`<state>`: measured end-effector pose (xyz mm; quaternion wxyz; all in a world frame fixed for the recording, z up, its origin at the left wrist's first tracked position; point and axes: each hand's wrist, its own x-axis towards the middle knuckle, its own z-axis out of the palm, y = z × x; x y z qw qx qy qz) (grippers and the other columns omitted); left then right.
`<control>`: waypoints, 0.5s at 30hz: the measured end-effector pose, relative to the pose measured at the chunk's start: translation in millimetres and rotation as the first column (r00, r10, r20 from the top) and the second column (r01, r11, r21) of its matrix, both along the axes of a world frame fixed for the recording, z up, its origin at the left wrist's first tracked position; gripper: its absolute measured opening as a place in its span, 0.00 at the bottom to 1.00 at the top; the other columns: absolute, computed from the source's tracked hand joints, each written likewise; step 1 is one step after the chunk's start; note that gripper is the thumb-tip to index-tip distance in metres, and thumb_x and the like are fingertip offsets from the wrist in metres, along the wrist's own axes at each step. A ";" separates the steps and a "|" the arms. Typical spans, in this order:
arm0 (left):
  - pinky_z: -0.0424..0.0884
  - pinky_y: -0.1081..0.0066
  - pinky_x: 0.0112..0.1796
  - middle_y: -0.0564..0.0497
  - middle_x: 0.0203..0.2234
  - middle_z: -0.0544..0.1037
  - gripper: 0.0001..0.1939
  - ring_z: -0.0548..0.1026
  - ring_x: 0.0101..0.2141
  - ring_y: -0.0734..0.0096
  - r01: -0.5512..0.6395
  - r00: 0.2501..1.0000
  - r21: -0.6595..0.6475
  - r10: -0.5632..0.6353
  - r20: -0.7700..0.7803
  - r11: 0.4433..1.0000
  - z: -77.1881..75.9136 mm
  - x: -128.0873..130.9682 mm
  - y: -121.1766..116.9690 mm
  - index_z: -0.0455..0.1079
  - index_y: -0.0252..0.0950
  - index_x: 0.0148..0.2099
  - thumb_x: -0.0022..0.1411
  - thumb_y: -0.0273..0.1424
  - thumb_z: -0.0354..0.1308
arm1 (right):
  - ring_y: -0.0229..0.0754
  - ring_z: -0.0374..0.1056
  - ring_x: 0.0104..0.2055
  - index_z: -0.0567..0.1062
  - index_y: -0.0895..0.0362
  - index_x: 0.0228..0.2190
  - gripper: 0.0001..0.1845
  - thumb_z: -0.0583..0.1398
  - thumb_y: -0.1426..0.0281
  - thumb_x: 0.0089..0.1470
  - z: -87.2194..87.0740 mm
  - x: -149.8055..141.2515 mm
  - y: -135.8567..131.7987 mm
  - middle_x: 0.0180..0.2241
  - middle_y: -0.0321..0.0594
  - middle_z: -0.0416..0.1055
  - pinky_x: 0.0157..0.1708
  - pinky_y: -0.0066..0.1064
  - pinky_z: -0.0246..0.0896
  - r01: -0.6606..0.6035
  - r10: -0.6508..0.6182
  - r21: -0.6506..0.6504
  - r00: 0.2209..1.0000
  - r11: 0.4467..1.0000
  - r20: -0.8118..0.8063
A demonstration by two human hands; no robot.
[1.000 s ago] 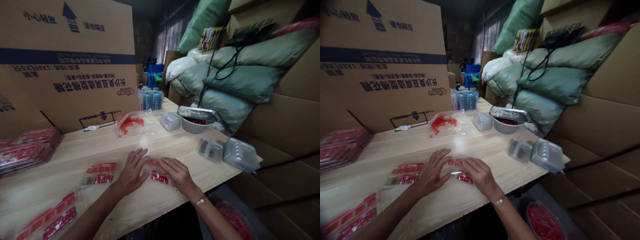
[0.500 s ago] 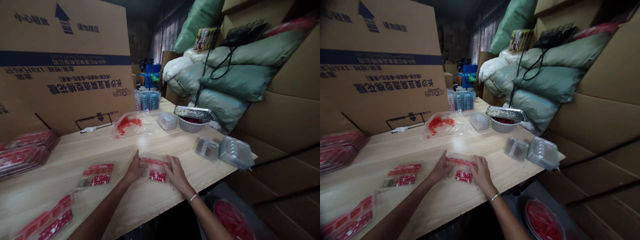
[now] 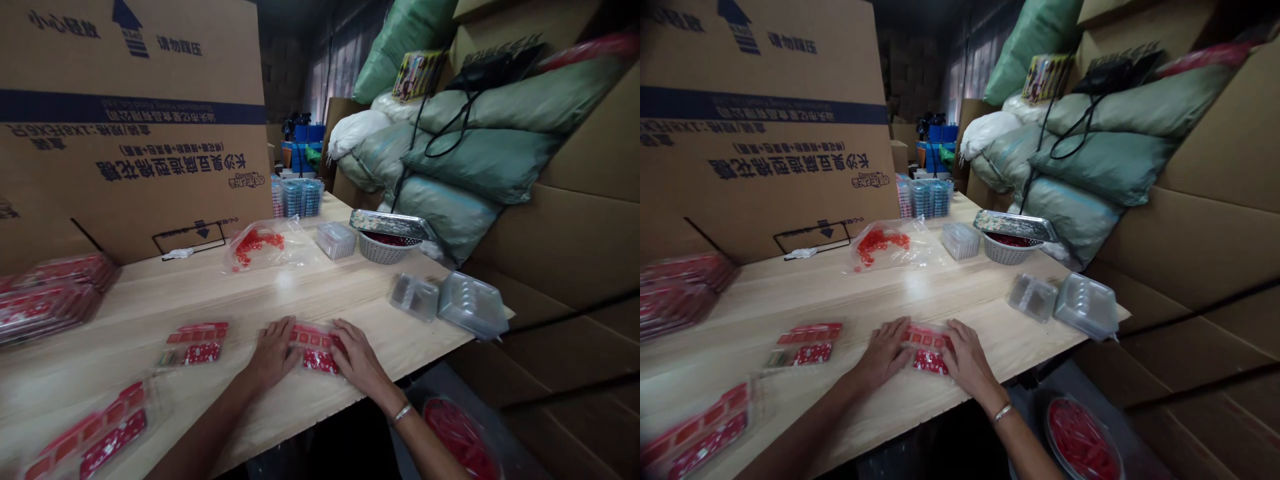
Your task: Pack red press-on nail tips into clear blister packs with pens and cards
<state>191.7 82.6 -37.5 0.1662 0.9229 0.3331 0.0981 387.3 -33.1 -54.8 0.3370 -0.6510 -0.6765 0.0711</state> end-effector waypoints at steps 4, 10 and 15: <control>0.57 0.49 0.54 0.35 0.62 0.59 0.31 0.58 0.60 0.47 0.008 0.999 0.081 -0.004 -0.040 0.997 -5.6 -0.3 0.6 0.53 0.30 0.65 0.64 0.41 0.47 | 0.60 0.41 0.66 0.58 0.55 0.60 0.41 0.63 0.55 0.48 7.9 -12.7 -2.1 0.64 0.52 0.49 0.60 0.56 0.43 -0.074 0.102 -0.190 0.985 0.979 0.140; 0.59 0.50 0.55 0.36 0.62 0.59 0.31 0.61 0.59 0.53 -0.051 0.991 0.265 0.016 0.133 0.963 -18.0 -12.2 -8.1 0.47 0.31 0.67 0.65 0.36 0.46 | 0.57 0.49 0.61 0.62 0.57 0.57 0.44 0.65 0.52 0.41 9.1 -8.6 5.8 0.60 0.53 0.54 0.59 0.50 0.47 -0.125 0.162 -0.215 0.974 0.969 0.162; 0.64 0.61 0.54 0.41 0.57 0.68 0.23 0.67 0.56 0.62 0.053 0.995 0.206 -0.069 0.071 0.977 -13.6 -18.0 -16.1 0.60 0.35 0.61 0.65 0.35 0.45 | 0.56 0.49 0.61 0.61 0.57 0.57 0.37 0.59 0.51 0.51 -2.5 -2.4 5.6 0.59 0.54 0.55 0.59 0.51 0.47 -0.187 0.196 -0.066 0.963 0.980 0.183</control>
